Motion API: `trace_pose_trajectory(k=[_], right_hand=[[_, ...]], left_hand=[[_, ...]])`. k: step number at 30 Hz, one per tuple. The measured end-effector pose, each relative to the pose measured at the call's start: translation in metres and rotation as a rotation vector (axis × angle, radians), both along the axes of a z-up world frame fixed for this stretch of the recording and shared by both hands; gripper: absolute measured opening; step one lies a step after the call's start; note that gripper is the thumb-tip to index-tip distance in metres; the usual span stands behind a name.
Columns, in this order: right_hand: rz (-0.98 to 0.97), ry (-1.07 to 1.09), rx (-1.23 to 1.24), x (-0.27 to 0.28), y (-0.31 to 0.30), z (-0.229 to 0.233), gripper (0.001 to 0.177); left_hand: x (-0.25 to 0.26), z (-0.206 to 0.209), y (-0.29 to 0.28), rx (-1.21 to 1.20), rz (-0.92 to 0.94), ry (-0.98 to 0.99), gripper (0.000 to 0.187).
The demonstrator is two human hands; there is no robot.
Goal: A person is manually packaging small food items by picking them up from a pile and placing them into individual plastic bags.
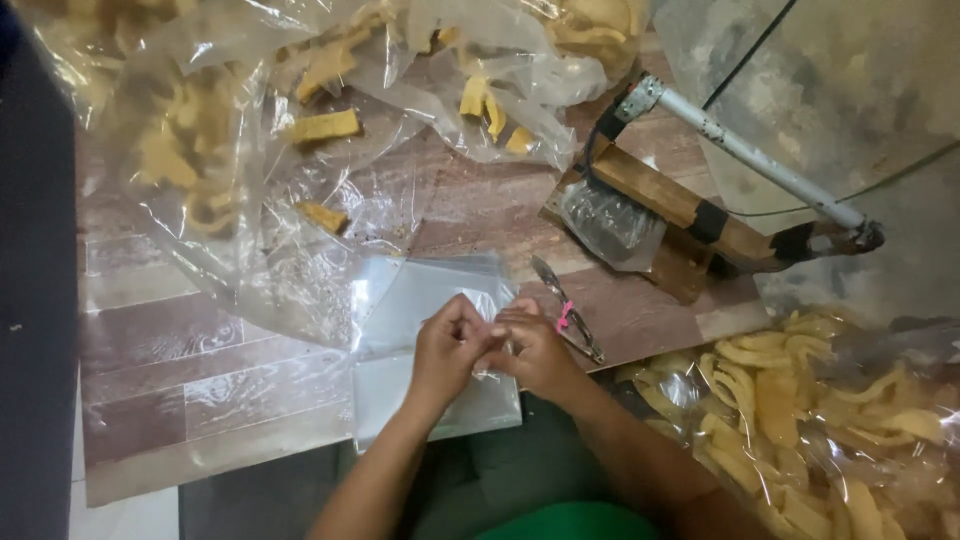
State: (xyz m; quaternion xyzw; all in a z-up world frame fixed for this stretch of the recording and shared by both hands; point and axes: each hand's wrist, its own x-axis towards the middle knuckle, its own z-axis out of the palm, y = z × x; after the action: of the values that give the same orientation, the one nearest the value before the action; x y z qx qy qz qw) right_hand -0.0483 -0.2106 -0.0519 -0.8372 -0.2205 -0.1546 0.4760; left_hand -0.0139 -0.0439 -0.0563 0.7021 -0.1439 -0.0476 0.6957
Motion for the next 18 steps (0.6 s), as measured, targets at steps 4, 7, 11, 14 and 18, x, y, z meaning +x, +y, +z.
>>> trace_pose_trajectory(k=[4,7,11,14,18], right_hand=[[-0.083,0.003,0.015,0.000,-0.005,0.010,0.029],[-0.275,0.097,0.044,-0.003,0.000,0.029,0.014],[-0.207,0.253,-0.195,-0.005,-0.031,0.056,0.043],[-0.301,0.437,-0.442,-0.025,-0.038,0.083,0.081],[-0.570,0.584,-0.825,-0.031,-0.056,0.038,0.084]], left_hand=[[-0.006,-0.004,0.007,0.054,0.129,-0.120,0.025],[-0.026,0.038,0.003,0.328,-0.064,-0.305,0.038],[-0.017,0.036,0.003,0.541,-0.197,-0.548,0.043],[0.001,-0.024,0.022,0.587,0.123,-0.603,0.045],[0.007,0.016,0.039,0.563,0.373,-0.583,0.032]])
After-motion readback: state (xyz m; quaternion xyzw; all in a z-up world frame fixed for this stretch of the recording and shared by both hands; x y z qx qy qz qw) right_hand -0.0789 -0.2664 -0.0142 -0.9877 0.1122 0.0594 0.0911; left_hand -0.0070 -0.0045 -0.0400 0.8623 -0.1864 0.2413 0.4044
